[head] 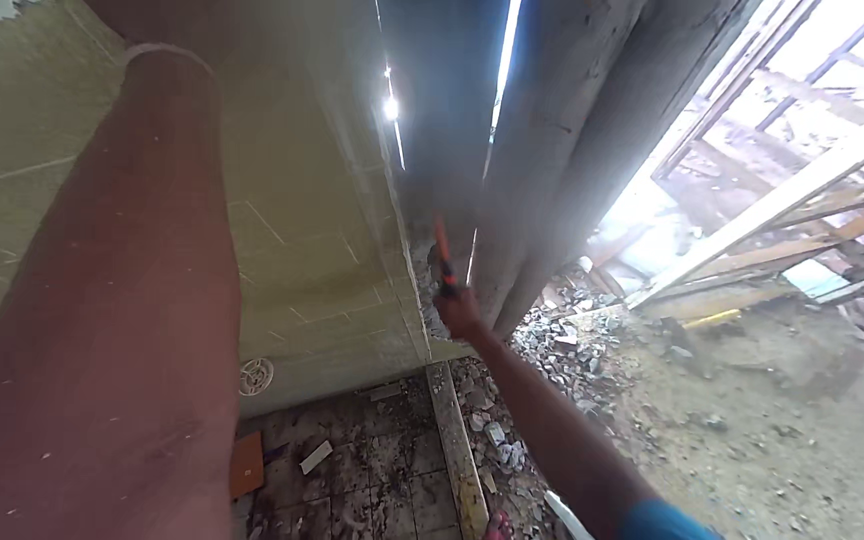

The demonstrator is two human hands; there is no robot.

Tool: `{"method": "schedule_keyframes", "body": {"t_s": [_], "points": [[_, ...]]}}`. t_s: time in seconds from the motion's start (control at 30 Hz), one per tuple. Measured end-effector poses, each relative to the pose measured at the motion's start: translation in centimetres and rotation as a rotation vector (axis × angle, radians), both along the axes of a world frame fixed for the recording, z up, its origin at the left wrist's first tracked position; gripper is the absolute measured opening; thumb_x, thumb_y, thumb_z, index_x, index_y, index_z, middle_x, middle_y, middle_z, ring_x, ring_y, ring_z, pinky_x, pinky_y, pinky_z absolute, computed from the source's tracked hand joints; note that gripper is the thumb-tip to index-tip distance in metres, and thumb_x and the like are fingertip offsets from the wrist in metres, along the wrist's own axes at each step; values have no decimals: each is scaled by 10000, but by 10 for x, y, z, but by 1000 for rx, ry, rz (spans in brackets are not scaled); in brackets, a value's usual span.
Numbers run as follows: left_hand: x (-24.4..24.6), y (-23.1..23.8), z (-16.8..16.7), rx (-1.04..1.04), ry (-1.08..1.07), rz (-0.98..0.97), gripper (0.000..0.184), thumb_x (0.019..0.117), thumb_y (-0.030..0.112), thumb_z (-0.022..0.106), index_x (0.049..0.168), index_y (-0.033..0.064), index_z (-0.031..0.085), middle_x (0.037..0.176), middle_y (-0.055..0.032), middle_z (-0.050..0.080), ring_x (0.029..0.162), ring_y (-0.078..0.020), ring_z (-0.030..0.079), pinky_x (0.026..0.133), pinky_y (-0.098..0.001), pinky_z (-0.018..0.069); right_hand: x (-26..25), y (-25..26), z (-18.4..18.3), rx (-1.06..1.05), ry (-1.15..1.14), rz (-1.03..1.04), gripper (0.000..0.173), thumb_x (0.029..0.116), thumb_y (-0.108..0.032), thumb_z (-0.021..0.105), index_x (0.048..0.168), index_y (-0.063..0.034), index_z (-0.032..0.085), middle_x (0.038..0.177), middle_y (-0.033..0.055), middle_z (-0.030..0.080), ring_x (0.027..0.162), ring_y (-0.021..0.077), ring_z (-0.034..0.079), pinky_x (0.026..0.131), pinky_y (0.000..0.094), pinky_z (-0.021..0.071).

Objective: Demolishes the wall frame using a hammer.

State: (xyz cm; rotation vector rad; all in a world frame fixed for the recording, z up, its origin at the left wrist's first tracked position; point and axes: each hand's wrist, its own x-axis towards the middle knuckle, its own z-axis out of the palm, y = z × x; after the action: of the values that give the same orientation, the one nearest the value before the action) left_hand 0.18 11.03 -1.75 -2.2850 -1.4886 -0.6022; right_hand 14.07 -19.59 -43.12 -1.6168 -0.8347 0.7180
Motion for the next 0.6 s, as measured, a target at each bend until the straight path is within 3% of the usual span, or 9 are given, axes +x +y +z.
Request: {"method": "schedule_keyframes", "body": {"t_s": [0.07,0.13,0.17,0.2,0.3,0.33,0.4,0.47,0.6], "points": [[1,5,8,133,-43,-40,324,921,326,645,1047,33,702,1098,-281,688,1096,-500,638,893,-743,439,-15,-43,-71,-357,163,-51,284,1002,-278,604,1030,-1,660,713,104,623,554,217,596,545,444,542],[1,3,10,130,-59,-20,315,909,323,651,1032,37,700,1091,-271,689,1095,-491,640,893,-737,442,-39,-113,-122,-678,310,-93,300,981,-322,625,1027,-27,643,708,95,603,546,214,578,527,427,525],[1,-2,3,91,-70,-23,313,901,308,691,1036,26,707,1101,-282,687,1099,-503,636,893,-745,438,-49,-147,-141,-805,336,-89,332,965,-336,653,1065,-20,661,768,125,636,607,250,613,588,473,544],[4,-2,3,94,-80,-26,299,888,291,707,1023,25,706,1086,-280,688,1083,-503,639,878,-741,443,-56,-175,-157,-878,329,-80,343,951,-346,668,1062,-22,677,798,139,656,639,269,632,620,498,551],[4,-6,13,128,-80,-28,274,879,281,687,999,35,696,1049,-276,689,1046,-493,651,842,-736,454,-69,-211,-187,-916,330,-82,317,897,-370,686,942,-56,682,713,106,641,572,244,615,556,480,534],[2,-12,9,76,-87,-17,295,873,277,721,1030,28,703,1091,-288,684,1080,-504,639,870,-745,441,-71,-210,-182,-890,337,-75,314,904,-374,686,947,-63,679,708,100,636,567,239,614,551,476,538],[2,-18,5,14,-126,-28,296,862,231,760,1058,14,712,1137,-303,674,1121,-521,618,915,-754,415,-57,-179,-136,-746,277,-60,302,926,-359,683,947,-58,682,696,95,626,567,237,604,555,478,527],[2,-7,6,70,-122,-36,283,843,238,755,1021,22,708,1103,-291,683,1093,-508,632,888,-745,432,-33,-132,-62,-481,167,-53,258,937,-310,667,922,-53,664,656,70,593,532,206,573,523,444,504],[4,-1,8,106,-86,-21,281,853,253,747,1006,21,705,1066,-289,687,1056,-506,645,852,-745,445,1,-51,96,274,-11,-93,216,940,-259,647,832,-73,650,584,-24,584,473,105,562,468,328,517]]}}
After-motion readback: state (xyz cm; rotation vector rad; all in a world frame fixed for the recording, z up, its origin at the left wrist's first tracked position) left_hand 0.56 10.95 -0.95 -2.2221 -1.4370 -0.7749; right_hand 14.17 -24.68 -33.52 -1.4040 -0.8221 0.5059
